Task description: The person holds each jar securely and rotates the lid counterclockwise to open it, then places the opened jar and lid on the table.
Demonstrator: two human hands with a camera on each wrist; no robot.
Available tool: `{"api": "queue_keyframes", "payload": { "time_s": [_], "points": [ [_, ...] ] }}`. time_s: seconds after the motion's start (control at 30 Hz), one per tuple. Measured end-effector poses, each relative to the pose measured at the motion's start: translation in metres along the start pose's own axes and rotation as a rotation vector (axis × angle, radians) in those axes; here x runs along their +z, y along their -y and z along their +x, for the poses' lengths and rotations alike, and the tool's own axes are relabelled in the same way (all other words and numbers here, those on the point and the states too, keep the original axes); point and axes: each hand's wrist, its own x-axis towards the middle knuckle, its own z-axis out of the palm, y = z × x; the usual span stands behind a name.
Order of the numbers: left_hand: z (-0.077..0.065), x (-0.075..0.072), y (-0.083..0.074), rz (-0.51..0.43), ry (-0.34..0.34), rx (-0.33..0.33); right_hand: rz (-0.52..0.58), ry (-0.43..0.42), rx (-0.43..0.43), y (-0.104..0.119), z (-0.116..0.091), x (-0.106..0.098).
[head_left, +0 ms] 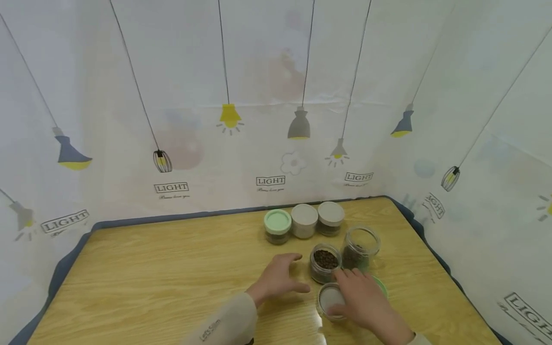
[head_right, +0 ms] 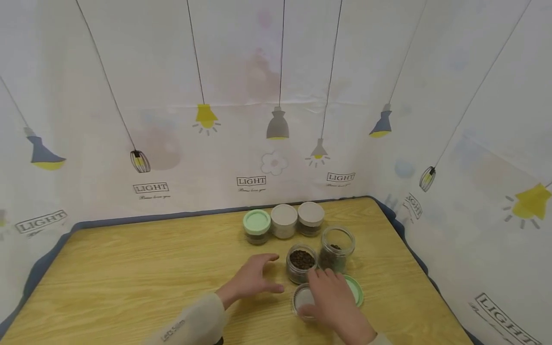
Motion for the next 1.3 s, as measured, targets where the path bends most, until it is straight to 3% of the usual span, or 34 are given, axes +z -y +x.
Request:
{"api": "queue_keyframes", "payload": {
  "time_s": [0.13,0.4,0.67,0.87,1.13,1.3],
  "points": [
    [-0.011,-0.017,0.009,-0.025,0.017,-0.032,0.023,-0.004,-0.034,0.011,0.006,-0.008],
    [-0.022,-0.047,0.028,0.026,-0.013,-0.088,0.036,-0.023,-0.095,0.03,0.024,-0.02],
    [-0.022,-0.061,0.035,0.0,-0.072,-0.157,0.018,-0.065,-0.22,0.052,0.039,-0.029],
    [-0.013,-0.068,0.035,-0.03,-0.115,-0.205,-0.013,0.001,-0.24,0.067,0.056,-0.028],
    [0.009,-0.069,0.039,-0.042,-0.136,-0.299,-0.015,0.098,-0.263,0.073,0.074,-0.022],
    [0.025,-0.067,0.042,-0.056,-0.168,-0.313,-0.03,0.117,-0.263,0.076,0.078,-0.023]
  ]
}}
